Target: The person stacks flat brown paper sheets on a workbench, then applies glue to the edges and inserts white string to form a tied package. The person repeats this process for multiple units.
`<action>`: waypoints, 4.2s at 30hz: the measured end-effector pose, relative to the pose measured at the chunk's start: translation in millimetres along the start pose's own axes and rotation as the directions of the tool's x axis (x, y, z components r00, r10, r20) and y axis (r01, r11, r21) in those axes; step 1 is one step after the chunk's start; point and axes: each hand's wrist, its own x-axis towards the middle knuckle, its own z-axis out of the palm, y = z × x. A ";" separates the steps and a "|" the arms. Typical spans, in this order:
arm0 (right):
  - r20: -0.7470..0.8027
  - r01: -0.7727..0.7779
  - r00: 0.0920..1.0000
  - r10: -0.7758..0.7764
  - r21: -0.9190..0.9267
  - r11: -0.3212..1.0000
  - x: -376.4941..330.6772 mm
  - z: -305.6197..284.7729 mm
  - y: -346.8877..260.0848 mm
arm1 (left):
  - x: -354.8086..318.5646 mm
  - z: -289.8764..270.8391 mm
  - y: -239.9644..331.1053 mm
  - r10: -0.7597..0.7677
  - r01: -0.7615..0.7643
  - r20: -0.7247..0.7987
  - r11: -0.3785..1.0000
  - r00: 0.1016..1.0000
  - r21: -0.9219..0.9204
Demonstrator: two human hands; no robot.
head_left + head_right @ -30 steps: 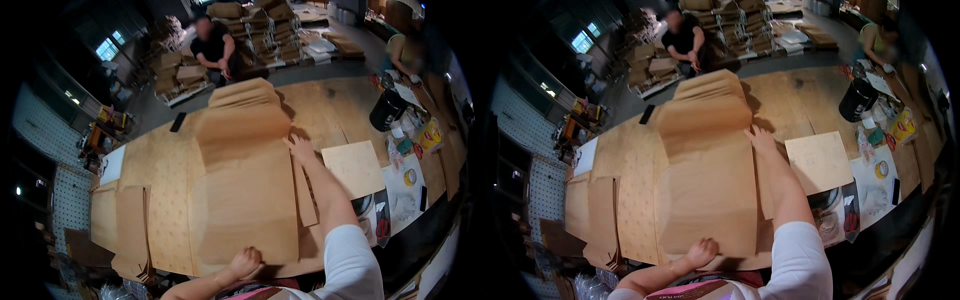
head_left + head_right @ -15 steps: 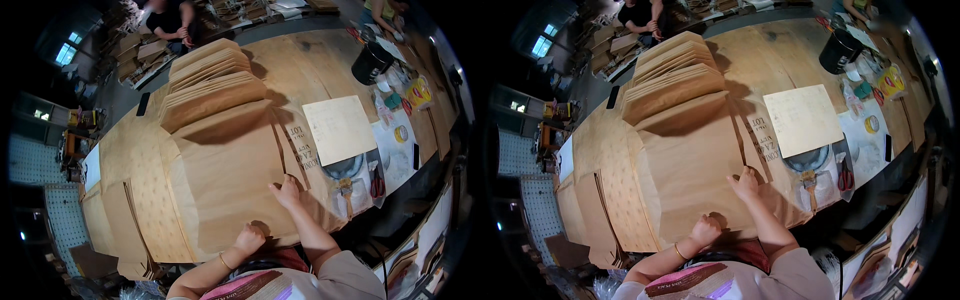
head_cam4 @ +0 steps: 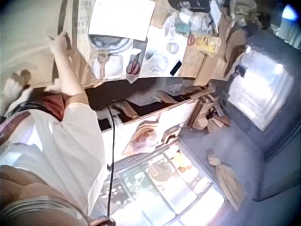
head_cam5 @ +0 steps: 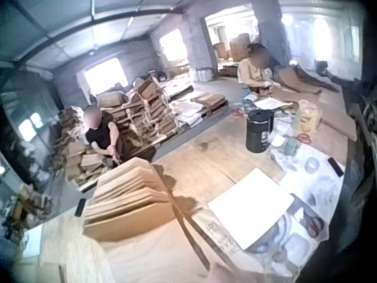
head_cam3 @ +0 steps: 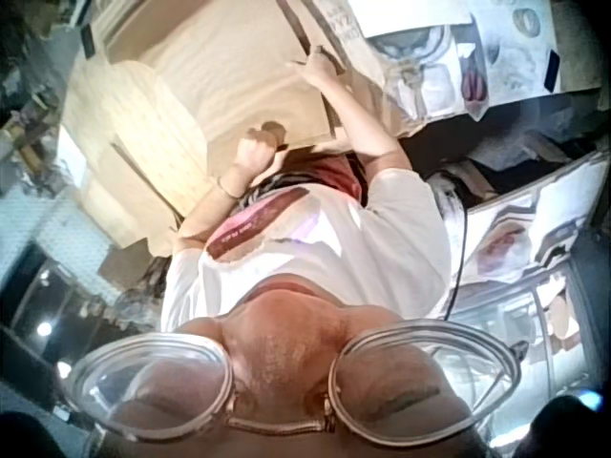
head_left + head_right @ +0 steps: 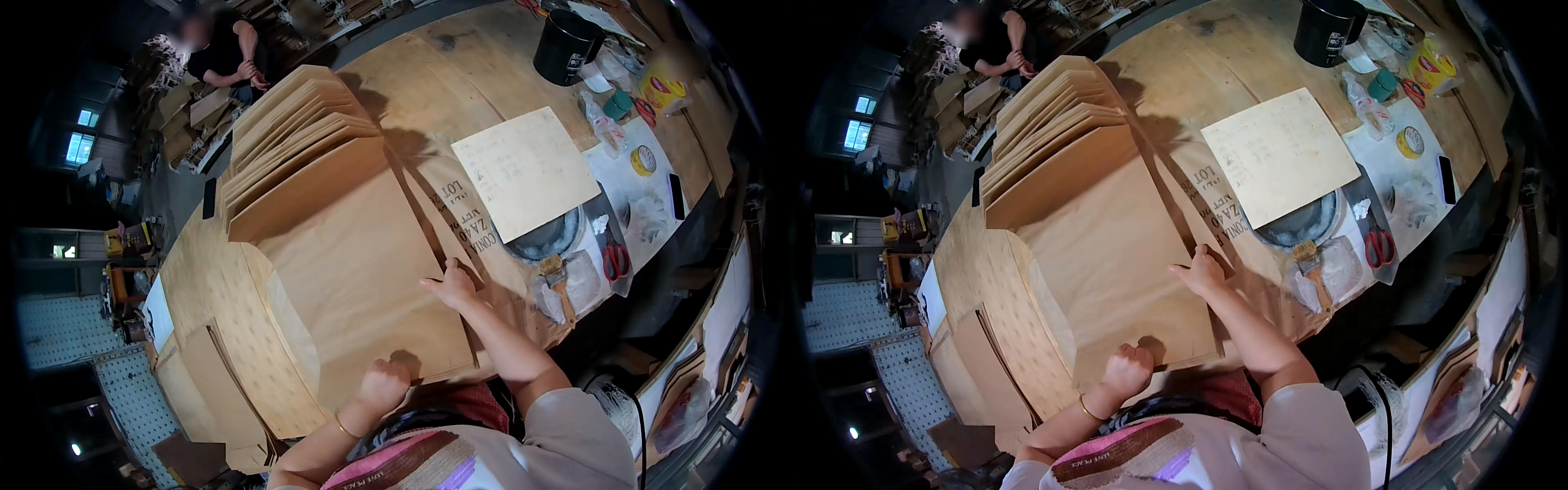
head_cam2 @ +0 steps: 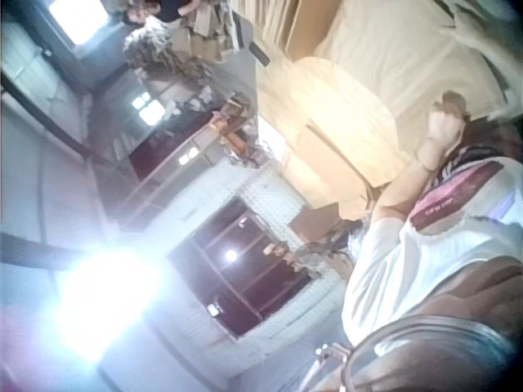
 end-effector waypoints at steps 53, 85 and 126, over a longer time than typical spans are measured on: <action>-0.488 0.697 0.637 -0.597 0.034 0.716 241.1 27.7 -157.7 | 51.2 64.9 -393.9 -0.968 -0.079 -0.042 0.023 0.248 -0.997; 0.389 0.571 0.781 -0.489 -0.128 0.811 20.1 39.2 -156.0 | -195.5 176.5 -23.5 -0.936 0.664 -0.094 0.309 0.339 -0.681; 0.908 -0.060 0.403 -0.112 0.148 0.987 -299.8 676.9 -138.6 | -799.7 130.8 -93.6 -0.968 0.843 -0.169 -0.066 -0.183 -0.534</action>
